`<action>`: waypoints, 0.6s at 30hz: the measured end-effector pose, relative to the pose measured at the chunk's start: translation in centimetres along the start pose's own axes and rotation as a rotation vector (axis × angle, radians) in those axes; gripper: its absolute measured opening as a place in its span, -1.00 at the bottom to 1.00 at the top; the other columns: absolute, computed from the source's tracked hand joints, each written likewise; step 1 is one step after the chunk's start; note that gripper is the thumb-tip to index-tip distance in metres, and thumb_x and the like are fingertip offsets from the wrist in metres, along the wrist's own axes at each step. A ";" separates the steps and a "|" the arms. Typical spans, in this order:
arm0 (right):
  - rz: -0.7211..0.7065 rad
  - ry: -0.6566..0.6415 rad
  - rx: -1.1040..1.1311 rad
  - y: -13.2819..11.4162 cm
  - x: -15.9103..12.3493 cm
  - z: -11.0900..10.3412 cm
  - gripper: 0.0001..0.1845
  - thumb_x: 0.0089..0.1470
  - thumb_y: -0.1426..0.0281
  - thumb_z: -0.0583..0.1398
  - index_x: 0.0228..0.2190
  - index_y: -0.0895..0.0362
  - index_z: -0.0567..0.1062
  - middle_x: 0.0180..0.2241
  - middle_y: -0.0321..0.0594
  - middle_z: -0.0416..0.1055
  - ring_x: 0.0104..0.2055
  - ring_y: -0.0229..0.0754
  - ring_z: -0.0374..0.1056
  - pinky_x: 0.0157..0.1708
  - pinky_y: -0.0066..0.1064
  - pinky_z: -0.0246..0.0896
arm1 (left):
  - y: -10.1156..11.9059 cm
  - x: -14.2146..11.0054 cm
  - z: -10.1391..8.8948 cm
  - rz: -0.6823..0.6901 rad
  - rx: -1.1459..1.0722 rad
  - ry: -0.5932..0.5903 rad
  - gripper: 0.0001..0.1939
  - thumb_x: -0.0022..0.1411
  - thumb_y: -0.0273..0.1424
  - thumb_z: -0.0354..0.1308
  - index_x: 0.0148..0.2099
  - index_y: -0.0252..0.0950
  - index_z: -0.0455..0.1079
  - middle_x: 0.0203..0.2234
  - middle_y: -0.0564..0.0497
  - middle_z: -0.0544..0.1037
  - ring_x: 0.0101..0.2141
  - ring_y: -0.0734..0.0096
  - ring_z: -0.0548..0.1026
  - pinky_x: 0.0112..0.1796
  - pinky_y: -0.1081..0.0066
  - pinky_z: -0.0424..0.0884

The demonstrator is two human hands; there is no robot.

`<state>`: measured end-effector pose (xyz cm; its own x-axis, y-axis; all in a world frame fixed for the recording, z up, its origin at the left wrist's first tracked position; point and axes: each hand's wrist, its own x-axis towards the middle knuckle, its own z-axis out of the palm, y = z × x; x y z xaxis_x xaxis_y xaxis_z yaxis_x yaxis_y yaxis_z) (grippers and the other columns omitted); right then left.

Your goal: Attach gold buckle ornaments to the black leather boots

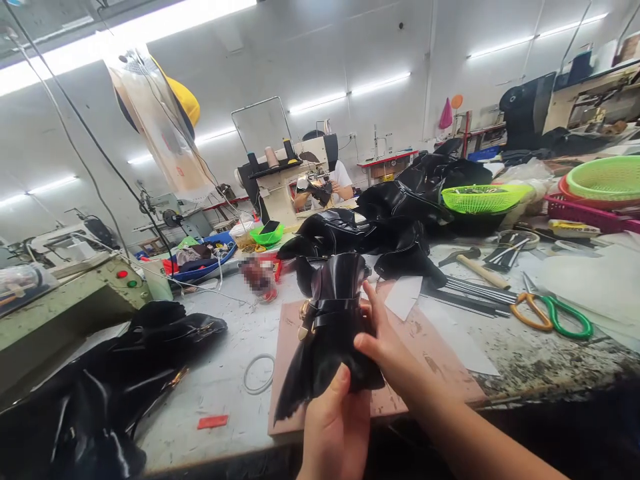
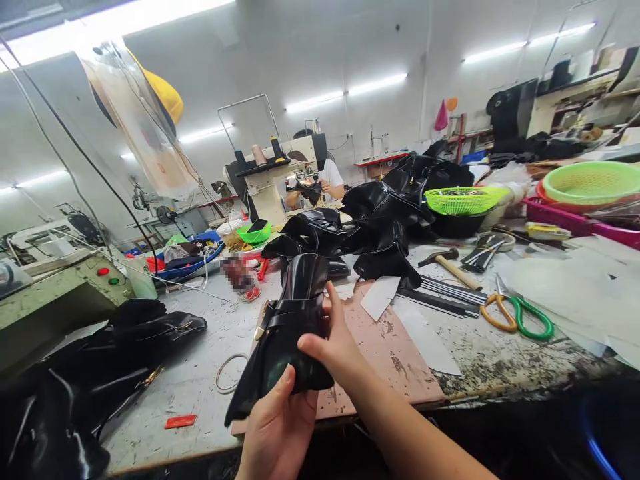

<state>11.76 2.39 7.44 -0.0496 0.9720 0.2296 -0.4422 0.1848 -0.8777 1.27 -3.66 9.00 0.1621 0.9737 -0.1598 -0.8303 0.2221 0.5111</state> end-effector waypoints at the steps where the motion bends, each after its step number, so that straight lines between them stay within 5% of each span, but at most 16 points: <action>1: -0.011 -0.052 0.011 -0.1 -0.3 0.2 0.29 -0.38 -0.06 0.35 0.21 -0.05 -0.24 -0.03 -0.08 0.28 -0.03 0.02 0.30 -0.05 -0.08 0.19 | 0.0 0.0 -0.1 -0.002 0.000 -0.031 -0.76 0.12 -0.57 0.16 -0.17 -0.26 0.54 -0.20 -0.12 0.57 -0.10 0.18 0.48 -0.07 0.36 0.42; 10: 0.085 -0.224 0.198 -0.3 -0.1 0.8 0.32 -0.32 0.09 0.39 0.23 -0.05 -0.33 0.04 -0.06 0.26 0.05 0.02 0.25 0.03 -0.04 0.13 | 0.6 1.1 -1.0 -0.043 -0.136 -0.473 -0.71 0.28 -0.52 -0.01 -0.11 -0.16 0.50 -0.09 0.01 0.52 0.02 0.38 0.39 0.04 0.52 0.29; 15: 0.078 -0.205 0.157 -0.3 -0.3 0.3 0.23 -0.23 0.12 0.36 0.23 -0.09 -0.32 0.10 -0.09 0.21 0.11 -0.01 0.18 0.11 -0.02 0.00 | 1.0 1.3 -2.6 -0.050 -0.056 -0.423 -0.66 0.30 -0.53 -0.07 0.01 -0.19 0.41 -0.01 -0.02 0.45 0.07 0.33 0.33 0.12 0.41 0.19; 18: 0.014 -0.236 0.045 -0.3 -0.6 -0.1 0.34 -0.32 0.13 0.41 0.22 -0.13 -0.39 0.18 -0.09 0.07 0.15 0.01 0.12 0.13 -0.01 -0.05 | 1.1 1.3 -3.3 -0.061 0.009 -0.329 -0.65 0.29 -0.56 -0.05 0.05 -0.19 0.38 -0.03 -0.03 0.47 0.08 0.28 0.32 0.15 0.32 0.15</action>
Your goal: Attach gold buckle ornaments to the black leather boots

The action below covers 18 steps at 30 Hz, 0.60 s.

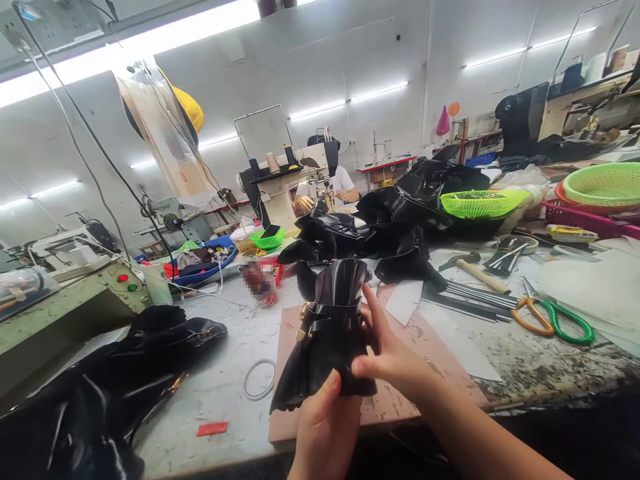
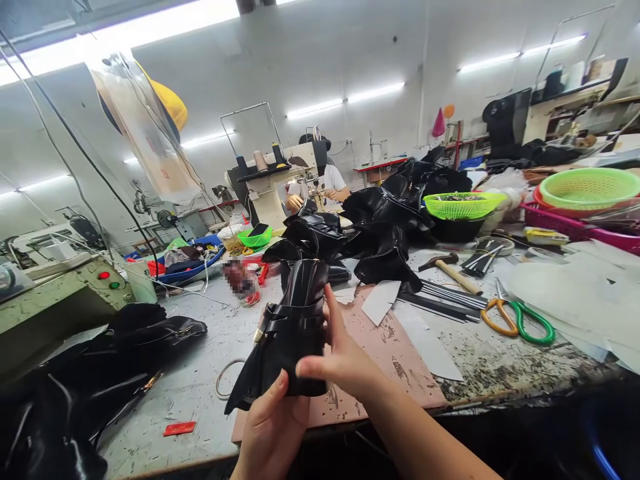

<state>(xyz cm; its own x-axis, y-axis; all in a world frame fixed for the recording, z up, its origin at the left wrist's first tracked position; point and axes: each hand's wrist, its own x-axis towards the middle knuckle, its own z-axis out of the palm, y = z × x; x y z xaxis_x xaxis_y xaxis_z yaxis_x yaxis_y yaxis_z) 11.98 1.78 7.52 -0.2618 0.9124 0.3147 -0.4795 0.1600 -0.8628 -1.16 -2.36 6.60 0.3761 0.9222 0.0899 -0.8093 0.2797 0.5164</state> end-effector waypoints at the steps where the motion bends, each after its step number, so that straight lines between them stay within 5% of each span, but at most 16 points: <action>1: -0.003 -0.028 -0.016 0.0 -0.1 0.0 0.39 -0.36 0.15 0.42 0.22 -0.12 -0.41 0.19 -0.08 0.04 0.16 0.02 0.10 0.13 -0.02 -0.05 | -0.1 -0.1 -0.1 -0.003 0.010 0.017 -0.65 0.28 -0.56 -0.04 0.05 -0.19 0.38 -0.05 -0.04 0.49 0.07 0.27 0.33 0.14 0.31 0.16; 7: 0.037 -0.126 0.114 -0.1 -0.4 0.2 0.38 -0.31 0.21 0.42 0.22 -0.13 -0.45 0.12 -0.12 0.18 0.10 -0.04 0.19 0.06 -0.09 0.08 | -0.5 -0.2 0.4 -0.005 -0.009 -0.042 -0.67 0.30 -0.49 -0.05 0.05 -0.18 0.38 0.01 -0.01 0.44 0.12 0.27 0.25 0.17 0.33 0.10; 14: 0.011 -0.070 0.058 -1.1 -0.3 -0.5 0.23 -0.19 0.18 0.36 0.22 -0.16 -0.38 0.01 -0.18 0.31 -0.02 -0.06 0.31 -0.01 -0.06 0.14 | 0.5 -0.7 0.5 -0.007 0.085 -0.048 -0.61 0.22 -0.38 0.08 0.11 -0.20 0.33 0.02 0.00 0.44 0.14 0.24 0.22 0.20 0.30 -0.02; 18: -0.119 -0.084 -0.172 -3.9 0.7 0.2 -0.26 0.02 0.03 0.14 0.17 -0.07 0.06 -0.04 -0.17 0.36 -0.05 -0.07 0.32 -0.09 -0.17 0.19 | -0.8 0.1 0.0 0.094 0.041 0.086 -0.61 0.10 -0.38 0.22 0.03 -0.18 0.40 -0.03 -0.01 0.48 0.03 0.25 0.36 0.06 0.37 0.22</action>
<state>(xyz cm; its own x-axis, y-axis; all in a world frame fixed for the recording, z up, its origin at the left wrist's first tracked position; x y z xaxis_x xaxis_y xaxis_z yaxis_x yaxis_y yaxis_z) 13.50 1.74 11.19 -0.2845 0.8499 0.4436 -0.3627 0.3329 -0.8704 -0.52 -2.51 6.17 0.2575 0.9640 0.0669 -0.8195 0.1811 0.5437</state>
